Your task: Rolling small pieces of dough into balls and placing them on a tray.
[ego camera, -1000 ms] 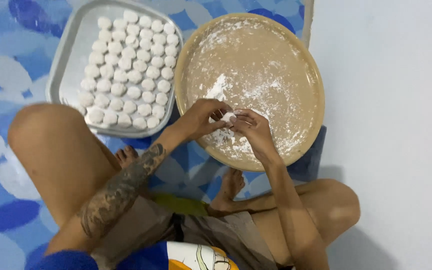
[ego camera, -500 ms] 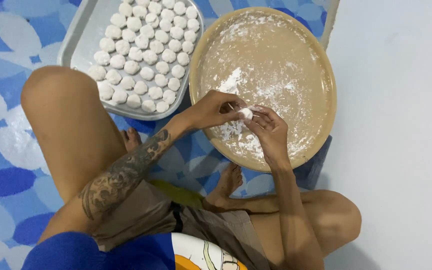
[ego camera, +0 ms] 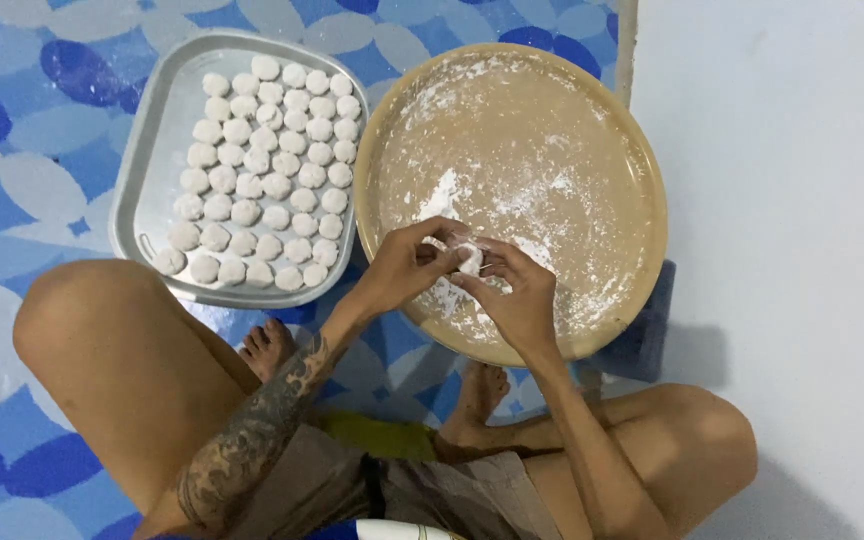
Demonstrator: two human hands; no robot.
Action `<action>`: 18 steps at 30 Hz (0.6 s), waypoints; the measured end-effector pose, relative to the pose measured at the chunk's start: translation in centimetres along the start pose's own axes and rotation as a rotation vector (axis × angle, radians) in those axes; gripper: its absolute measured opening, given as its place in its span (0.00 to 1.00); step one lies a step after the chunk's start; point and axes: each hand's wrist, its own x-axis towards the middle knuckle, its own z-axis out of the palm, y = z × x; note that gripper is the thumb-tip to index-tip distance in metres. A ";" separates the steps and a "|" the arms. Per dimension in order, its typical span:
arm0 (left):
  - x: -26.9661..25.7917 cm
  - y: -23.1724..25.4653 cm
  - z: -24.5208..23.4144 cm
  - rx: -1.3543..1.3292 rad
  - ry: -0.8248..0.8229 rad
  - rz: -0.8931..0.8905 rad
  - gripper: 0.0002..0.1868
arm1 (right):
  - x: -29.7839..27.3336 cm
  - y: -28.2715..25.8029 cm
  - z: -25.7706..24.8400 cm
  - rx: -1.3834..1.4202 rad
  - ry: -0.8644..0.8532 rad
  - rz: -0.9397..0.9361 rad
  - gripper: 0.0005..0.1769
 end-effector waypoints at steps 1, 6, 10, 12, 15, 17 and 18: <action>-0.1 1.0 0.0 0.005 -0.009 -0.001 0.14 | 0.0 -0.1 0.1 0.004 0.010 0.001 0.29; -0.2 2.3 -0.2 -0.001 -0.062 -0.022 0.14 | -0.1 0.7 -0.4 -0.118 -0.010 -0.062 0.23; -0.4 1.7 -0.2 0.002 -0.029 -0.032 0.14 | 0.1 -0.1 0.1 -0.051 -0.019 0.021 0.22; -0.5 1.1 -0.1 -0.017 0.000 -0.063 0.14 | -0.1 0.0 -0.2 0.062 -0.030 0.170 0.22; -0.5 1.2 0.1 -0.010 0.025 -0.037 0.12 | 0.0 0.0 -0.3 0.112 -0.019 0.187 0.21; -0.4 1.1 0.0 -0.005 0.029 -0.033 0.12 | 0.0 0.3 -0.5 0.135 -0.017 0.210 0.21; -0.3 1.1 -0.1 0.000 0.036 -0.026 0.12 | 0.1 0.5 -0.6 0.157 -0.017 0.230 0.21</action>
